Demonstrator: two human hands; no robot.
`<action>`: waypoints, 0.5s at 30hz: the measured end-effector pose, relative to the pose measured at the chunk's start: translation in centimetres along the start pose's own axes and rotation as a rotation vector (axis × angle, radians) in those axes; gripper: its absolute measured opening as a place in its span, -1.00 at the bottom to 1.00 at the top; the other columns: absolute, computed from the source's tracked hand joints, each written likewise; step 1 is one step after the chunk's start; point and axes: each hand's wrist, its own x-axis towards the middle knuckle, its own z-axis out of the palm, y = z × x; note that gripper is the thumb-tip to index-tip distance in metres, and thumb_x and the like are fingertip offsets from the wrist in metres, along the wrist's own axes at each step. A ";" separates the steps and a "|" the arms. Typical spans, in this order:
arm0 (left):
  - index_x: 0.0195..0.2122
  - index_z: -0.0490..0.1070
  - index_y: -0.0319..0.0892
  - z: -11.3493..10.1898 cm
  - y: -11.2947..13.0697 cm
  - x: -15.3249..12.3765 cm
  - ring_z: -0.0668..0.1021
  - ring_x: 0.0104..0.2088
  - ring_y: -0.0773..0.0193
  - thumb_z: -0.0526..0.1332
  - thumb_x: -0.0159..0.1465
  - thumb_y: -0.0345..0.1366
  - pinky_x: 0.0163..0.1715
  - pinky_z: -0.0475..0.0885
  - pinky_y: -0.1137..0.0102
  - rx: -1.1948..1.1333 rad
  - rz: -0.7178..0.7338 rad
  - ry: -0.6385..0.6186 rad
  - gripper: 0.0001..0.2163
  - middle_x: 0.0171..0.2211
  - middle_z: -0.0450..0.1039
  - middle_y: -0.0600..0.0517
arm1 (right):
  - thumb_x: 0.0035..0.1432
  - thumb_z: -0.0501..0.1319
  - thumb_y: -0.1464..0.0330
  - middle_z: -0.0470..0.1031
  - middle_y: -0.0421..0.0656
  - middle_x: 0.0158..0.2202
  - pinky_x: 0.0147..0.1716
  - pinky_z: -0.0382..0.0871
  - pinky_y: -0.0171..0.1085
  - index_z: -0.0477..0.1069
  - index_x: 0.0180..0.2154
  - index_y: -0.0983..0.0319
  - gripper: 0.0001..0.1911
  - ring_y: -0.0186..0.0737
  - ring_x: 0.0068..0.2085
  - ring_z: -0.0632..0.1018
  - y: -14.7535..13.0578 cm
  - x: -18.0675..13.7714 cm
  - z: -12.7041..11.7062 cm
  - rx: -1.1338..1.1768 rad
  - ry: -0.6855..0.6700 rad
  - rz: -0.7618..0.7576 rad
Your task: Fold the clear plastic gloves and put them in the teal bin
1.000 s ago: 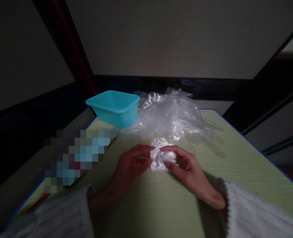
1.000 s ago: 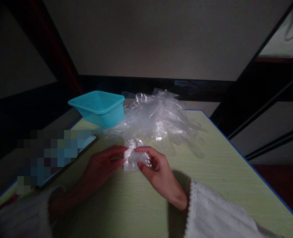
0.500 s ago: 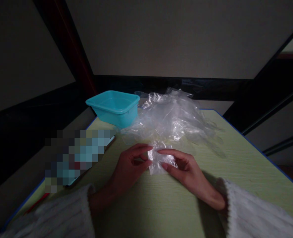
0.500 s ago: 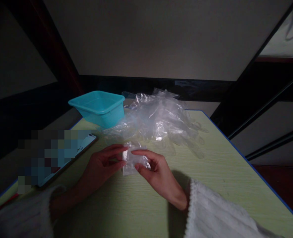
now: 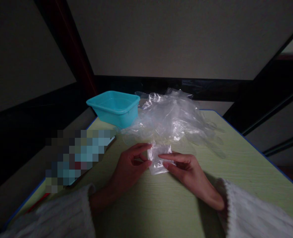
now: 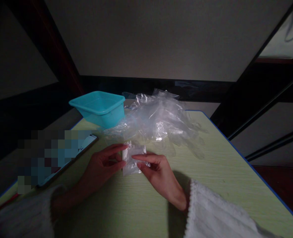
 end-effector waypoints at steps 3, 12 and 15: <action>-0.28 0.57 -0.15 0.0 -0.1 0.0 0.47 -0.50 0.43 0.30 -0.08 -0.50 -0.57 0.42 0.57 -0.011 -0.001 -0.004 -0.70 -0.10 0.46 -0.01 | 0.04 0.23 0.42 0.59 -0.17 -0.28 -0.36 0.44 -0.28 0.57 -0.27 0.13 -0.80 -0.25 -0.31 0.54 -0.1 0.1 0.0 -0.021 0.006 -0.009; -0.18 0.54 -0.10 -0.1 0.0 0.0 0.45 -0.54 0.48 0.29 -0.06 -0.52 -0.54 0.43 0.57 -0.028 0.013 0.008 -0.61 0.03 0.40 -0.02 | -0.02 0.25 0.39 0.40 -0.27 -0.54 -0.63 0.15 -0.39 0.49 -0.12 0.18 -0.65 -0.41 -0.58 0.27 0.3 0.1 0.3 0.080 0.050 0.075; -0.12 0.50 -0.07 -0.2 -0.2 0.1 0.48 -0.50 0.46 0.29 -0.04 -0.50 -0.52 0.45 0.55 -0.008 0.038 0.011 -0.58 0.08 0.35 -0.02 | -0.03 0.27 0.37 0.39 -0.27 -0.52 -0.62 0.15 -0.40 0.47 -0.09 0.21 -0.62 -0.42 -0.56 0.27 0.3 0.2 0.3 0.112 0.062 0.089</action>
